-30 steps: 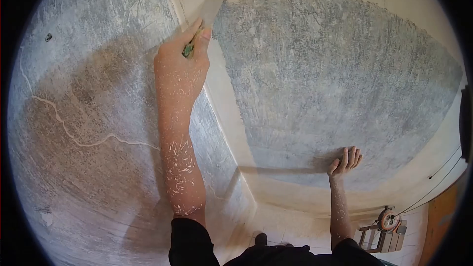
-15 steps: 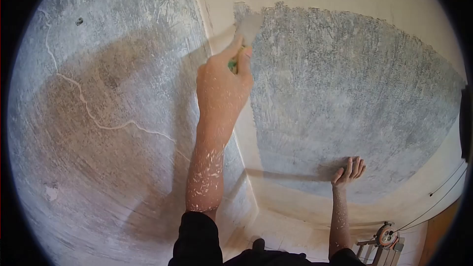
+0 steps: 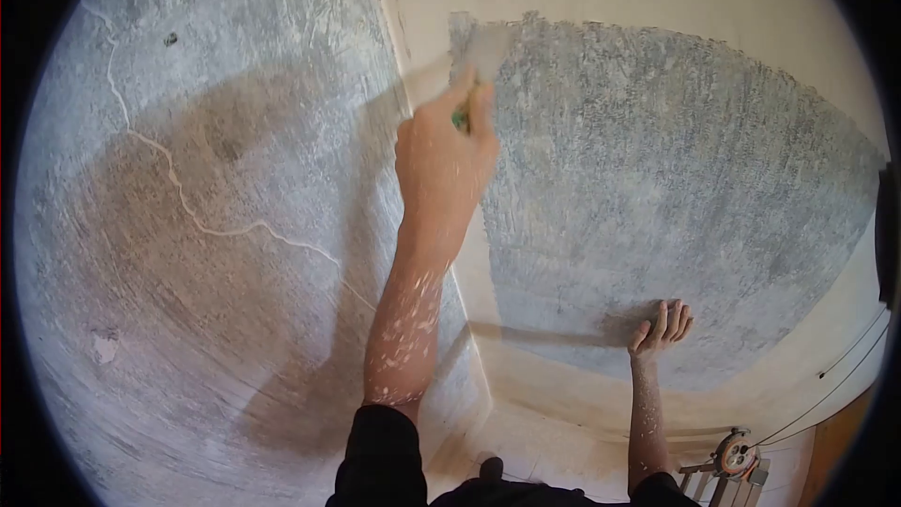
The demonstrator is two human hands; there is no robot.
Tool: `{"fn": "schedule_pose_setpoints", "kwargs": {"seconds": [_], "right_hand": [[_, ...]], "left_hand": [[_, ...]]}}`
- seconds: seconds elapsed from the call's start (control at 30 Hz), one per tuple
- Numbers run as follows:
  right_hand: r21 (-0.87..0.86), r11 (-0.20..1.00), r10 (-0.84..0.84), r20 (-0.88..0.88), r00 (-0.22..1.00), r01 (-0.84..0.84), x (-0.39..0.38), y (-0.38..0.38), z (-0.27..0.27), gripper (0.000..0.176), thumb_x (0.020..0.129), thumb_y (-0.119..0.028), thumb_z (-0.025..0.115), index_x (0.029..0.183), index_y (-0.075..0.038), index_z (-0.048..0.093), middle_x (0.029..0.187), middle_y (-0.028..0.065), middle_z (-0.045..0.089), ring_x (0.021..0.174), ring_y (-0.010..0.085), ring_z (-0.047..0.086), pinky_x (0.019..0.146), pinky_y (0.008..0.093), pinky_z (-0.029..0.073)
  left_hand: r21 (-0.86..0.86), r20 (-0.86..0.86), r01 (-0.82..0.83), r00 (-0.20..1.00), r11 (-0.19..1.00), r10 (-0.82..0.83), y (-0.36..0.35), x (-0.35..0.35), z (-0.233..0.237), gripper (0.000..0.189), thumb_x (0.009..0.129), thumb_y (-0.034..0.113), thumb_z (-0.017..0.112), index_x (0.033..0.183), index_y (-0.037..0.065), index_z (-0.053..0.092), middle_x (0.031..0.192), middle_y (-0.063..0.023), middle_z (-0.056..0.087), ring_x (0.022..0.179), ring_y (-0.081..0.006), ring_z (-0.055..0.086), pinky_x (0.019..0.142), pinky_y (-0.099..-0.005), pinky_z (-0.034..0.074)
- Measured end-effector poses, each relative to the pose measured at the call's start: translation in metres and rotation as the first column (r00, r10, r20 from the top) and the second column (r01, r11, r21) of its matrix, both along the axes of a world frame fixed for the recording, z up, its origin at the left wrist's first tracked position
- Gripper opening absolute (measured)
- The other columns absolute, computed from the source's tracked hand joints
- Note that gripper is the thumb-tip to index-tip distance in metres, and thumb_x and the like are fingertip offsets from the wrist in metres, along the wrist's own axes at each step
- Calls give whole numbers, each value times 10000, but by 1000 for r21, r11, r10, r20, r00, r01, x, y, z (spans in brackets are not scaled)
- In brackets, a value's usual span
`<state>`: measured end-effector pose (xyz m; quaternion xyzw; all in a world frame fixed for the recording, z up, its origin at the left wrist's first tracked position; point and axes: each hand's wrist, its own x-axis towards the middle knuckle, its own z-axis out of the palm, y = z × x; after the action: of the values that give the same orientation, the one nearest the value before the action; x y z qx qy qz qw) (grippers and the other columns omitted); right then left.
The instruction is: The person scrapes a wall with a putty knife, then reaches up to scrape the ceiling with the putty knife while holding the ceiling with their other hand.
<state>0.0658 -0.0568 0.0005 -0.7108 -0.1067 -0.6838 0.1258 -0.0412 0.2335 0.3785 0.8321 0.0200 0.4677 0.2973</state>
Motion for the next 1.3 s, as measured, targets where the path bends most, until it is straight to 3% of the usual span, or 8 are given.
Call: {"fn": "schedule_pose_setpoints", "kwargs": {"seconds": [0.07,0.17,0.37,0.57,0.77,0.87,1.17,1.3], "right_hand": [[-15,1000,-3,-12,1000,3,-4,-7,0,468,998,-331,330,1336,-37,465,1427,191,394,1369,361,294,1129,529,156],[-16,1000,13,-27,1000,-13,-2,-7,-3,469,997,-334,333,1336,-38,467,1428,193,393,1370,364,290,1128,531,152],[-11,1000,12,-37,999,-12,-7,-8,-6,467,996,-341,337,1333,-49,474,1428,182,398,1370,358,294,1133,524,146],[9,1000,17,-13,1000,-17,-6,-4,-4,450,988,-334,358,1326,-63,482,1410,168,418,1367,348,304,1138,518,146],[4,1000,8,15,1000,-8,-4,-1,-4,476,1001,-342,328,1328,-30,475,1426,180,402,1371,351,297,1137,509,155],[11,1000,13,30,999,-13,0,1,-1,473,999,-335,331,1328,-27,473,1427,179,401,1371,351,296,1136,508,157],[0,1000,1,2,1000,-1,-3,-1,2,474,992,-332,343,1344,-31,439,1424,177,402,1367,349,305,1133,518,159],[10,1000,7,11,1000,-7,1,-2,1,479,987,-338,354,1346,-31,434,1425,179,399,1365,349,307,1132,520,157]], "left_hand": [[-192,-86,71,992,979,-89,-4,-5,13,385,916,304,600,1221,69,619,1049,-190,679,940,-253,660,850,-340,486],[15,-64,-40,997,999,41,6,-7,-2,350,906,241,590,1203,61,632,881,-202,693,819,-297,694,744,-359,529],[75,57,-46,998,996,42,13,-1,5,351,905,236,578,1192,42,633,927,-216,687,877,-316,685,775,-370,523],[-71,-102,1,995,997,-8,8,-8,16,382,924,279,564,1220,42,610,1086,-220,657,1017,-313,639,907,-366,467],[-11,37,-20,999,1000,20,12,2,9,365,902,253,583,1209,60,626,918,-202,692,870,-312,683,764,-365,522],[-27,41,-26,999,999,27,11,6,6,362,919,269,575,1207,54,622,1117,-190,657,1067,-298,628,927,-354,464],[-54,-15,-7,1000,999,6,1,-2,18,357,892,236,603,1183,32,638,885,-191,696,802,-274,695,745,-346,534],[-7,-20,-4,1000,1000,3,-1,-4,20,355,901,249,593,1195,53,634,1048,-202,670,990,-290,658,870,-354,494]]}}
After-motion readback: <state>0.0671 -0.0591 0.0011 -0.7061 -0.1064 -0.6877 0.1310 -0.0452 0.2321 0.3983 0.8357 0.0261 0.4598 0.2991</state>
